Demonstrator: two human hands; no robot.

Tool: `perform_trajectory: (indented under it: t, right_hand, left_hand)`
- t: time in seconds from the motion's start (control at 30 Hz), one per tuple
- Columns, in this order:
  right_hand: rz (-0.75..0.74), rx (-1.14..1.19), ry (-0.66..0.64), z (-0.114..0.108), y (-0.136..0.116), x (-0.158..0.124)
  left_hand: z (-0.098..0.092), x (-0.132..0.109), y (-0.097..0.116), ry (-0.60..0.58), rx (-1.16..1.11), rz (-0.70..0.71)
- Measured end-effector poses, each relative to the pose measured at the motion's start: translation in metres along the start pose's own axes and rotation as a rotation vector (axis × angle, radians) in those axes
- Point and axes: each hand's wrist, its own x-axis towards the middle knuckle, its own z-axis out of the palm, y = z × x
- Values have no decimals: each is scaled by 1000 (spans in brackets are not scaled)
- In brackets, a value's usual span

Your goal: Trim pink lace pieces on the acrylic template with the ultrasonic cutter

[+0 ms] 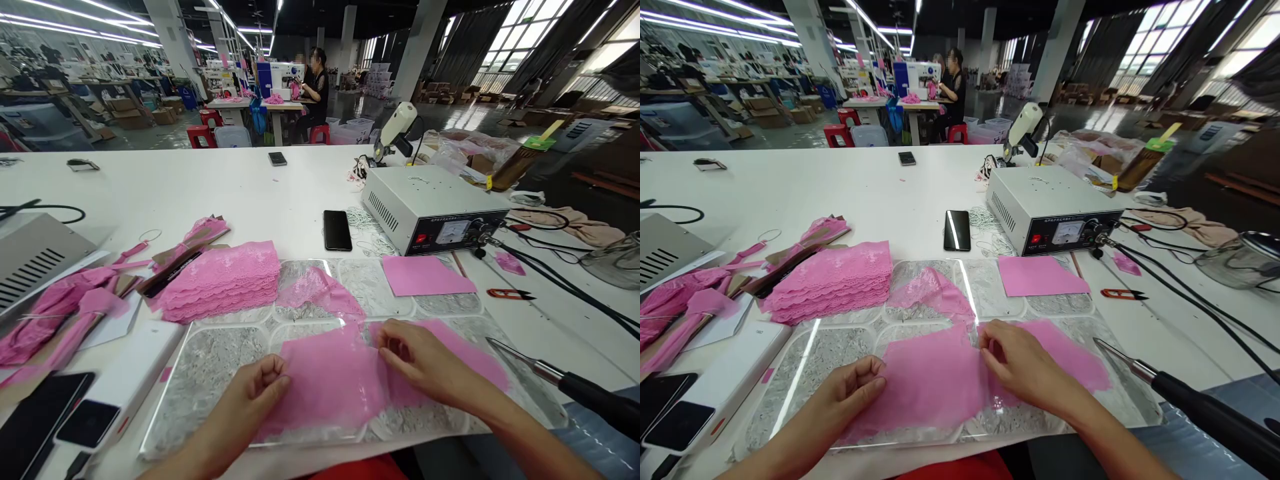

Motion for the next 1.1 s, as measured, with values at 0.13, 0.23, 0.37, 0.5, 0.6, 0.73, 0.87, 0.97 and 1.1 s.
perform_trajectory:
  t: [0.13, 0.23, 0.37, 0.5, 0.6, 0.73, 0.87, 0.97, 1.1]
  right_hand:
    - [42, 120, -52, -7, -10, 17]
    - [20, 75, -62, -2, -18, 38]
    - [15, -5, -24, 4, -23, 55]
    - [22, -63, 20, 5, -19, 34]
    - [1, -90, -18, 8, -10, 4]
    - [-45, -110, -52, 18, 2, -24]
    - [-116, -144, -60, 25, 6, -29]
    - [-149, -215, -63, 27, 8, -25]
    - [-211, -276, -39, 29, 10, -23]
  left_hand:
    - [0, -5, -8, 80, 97, 40]
    - [-2, -6, -13, 130, 185, 53]
    - [-5, -4, -22, 168, 246, 67]
    - [-5, -2, -30, 242, 295, 97]
    - [-6, -2, -28, 245, 364, 103]
    - [-8, -1, -20, 258, 401, 81]
    - [-9, -3, -17, 274, 423, 56]
    - [-10, -3, -23, 265, 413, 58]
    - [-13, -1, -37, 264, 351, 93]
